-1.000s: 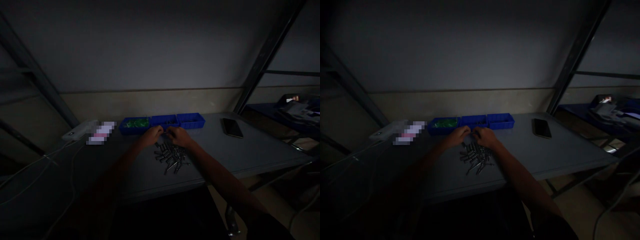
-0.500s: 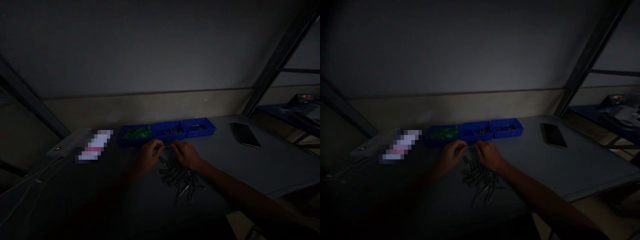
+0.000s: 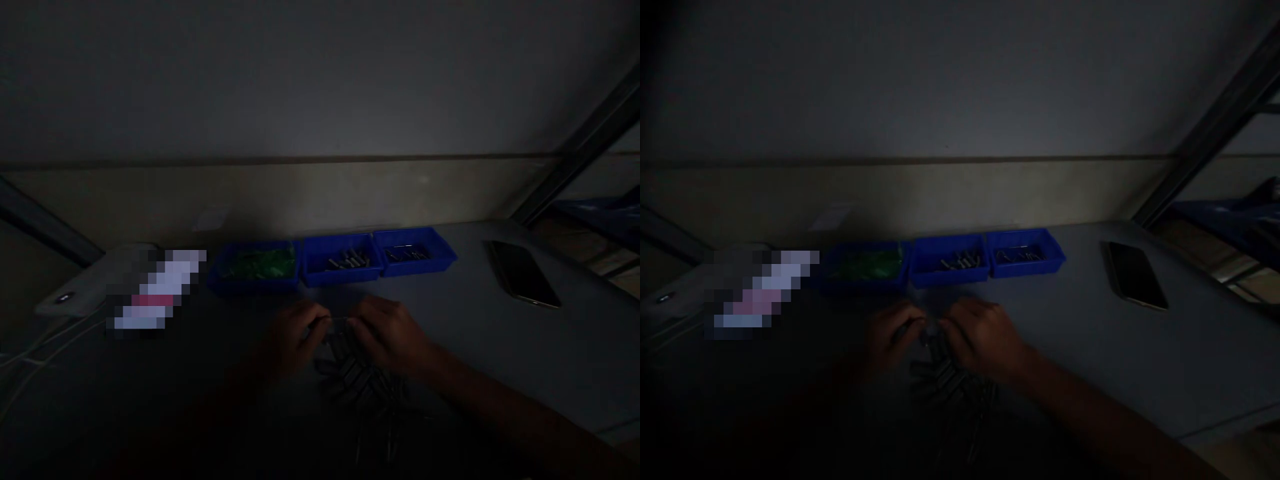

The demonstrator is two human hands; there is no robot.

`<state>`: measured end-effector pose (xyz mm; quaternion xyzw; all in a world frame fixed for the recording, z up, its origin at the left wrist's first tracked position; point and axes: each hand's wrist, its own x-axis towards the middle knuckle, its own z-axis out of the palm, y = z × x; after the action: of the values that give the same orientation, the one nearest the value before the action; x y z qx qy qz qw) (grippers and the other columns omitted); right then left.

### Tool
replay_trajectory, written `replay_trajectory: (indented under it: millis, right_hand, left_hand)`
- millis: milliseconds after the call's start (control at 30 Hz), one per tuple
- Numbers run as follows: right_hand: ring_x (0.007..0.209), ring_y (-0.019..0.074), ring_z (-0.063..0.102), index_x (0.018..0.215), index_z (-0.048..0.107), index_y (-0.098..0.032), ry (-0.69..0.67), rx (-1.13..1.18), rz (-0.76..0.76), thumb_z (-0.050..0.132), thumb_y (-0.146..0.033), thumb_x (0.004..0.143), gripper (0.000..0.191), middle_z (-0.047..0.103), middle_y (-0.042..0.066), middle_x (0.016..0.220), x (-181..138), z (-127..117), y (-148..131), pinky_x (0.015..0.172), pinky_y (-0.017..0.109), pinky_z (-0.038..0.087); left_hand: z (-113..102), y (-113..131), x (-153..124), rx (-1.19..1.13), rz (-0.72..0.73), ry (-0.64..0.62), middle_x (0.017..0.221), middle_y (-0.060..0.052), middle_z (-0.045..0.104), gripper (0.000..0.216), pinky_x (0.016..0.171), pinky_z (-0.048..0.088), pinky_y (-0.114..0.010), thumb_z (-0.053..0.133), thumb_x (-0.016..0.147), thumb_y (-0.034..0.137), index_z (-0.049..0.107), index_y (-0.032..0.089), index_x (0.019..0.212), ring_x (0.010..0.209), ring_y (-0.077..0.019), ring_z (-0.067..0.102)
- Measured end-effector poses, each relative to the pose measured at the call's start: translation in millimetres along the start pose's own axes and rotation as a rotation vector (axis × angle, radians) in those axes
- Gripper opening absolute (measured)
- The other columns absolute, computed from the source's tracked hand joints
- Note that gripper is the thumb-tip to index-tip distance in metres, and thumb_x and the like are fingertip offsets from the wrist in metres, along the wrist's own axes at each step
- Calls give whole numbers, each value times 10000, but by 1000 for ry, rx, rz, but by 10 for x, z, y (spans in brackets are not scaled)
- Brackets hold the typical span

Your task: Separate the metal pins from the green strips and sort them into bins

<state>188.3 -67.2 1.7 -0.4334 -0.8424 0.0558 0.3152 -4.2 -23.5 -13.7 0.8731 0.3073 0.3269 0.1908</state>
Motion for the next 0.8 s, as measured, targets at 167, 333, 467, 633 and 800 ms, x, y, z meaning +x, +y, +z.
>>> replay_trajectory:
  millis: [167, 333, 467, 633, 800]
  right_hand:
    - [601, 114, 513, 793, 546, -167, 44, 35, -73, 404, -217, 899, 184, 560, 19, 664, 7, -74, 50, 566, 235, 397]
    - [592, 138, 499, 871, 532, -183, 439, -168, 280, 475, -347, 865, 174, 537, 20, 688, 32, -371, 360, 561, 278, 407]
    - [723, 189, 525, 1056, 484, -159, 566, -328, 425, 539, -448, 801, 389, 551, 80, 864, -7, -487, 420, 635, 338, 430]
    - [787, 223, 553, 867, 576, -174, -77, -351, 372, 538, -406, 805, 243, 595, 86, 841, -67, -314, 222, 712, 379, 430]
    - [834, 245, 532, 841, 593, -164, -366, -416, 363, 523, -284, 816, 142, 593, 114, 891, -77, -128, 135, 707, 381, 430]
  left_hand:
    - [-14, 5, -14, 27, -13, -41, 685, 4, 592, 213, 612, 438, -201, 409, 880, 223, 579, 184, 758, 644, -102, 564]
    - [-30, 49, -61, 27, -80, 4, 740, -11, 638, 222, 629, 469, -208, 388, 889, 241, 607, 202, 880, 665, -113, 595]
    - [-18, 76, -95, 39, -63, 7, 756, -15, 651, 194, 635, 478, -212, 420, 877, 238, 612, 209, 876, 685, -119, 607]
    - [-26, 72, -80, 36, -57, 9, 743, -8, 652, 176, 628, 477, -204, 435, 867, 203, 609, 205, 844, 686, -113, 613]
    - [-36, 54, -80, 36, -44, -8, 742, -4, 649, 156, 630, 475, -201, 456, 859, 191, 607, 206, 827, 692, -113, 610]
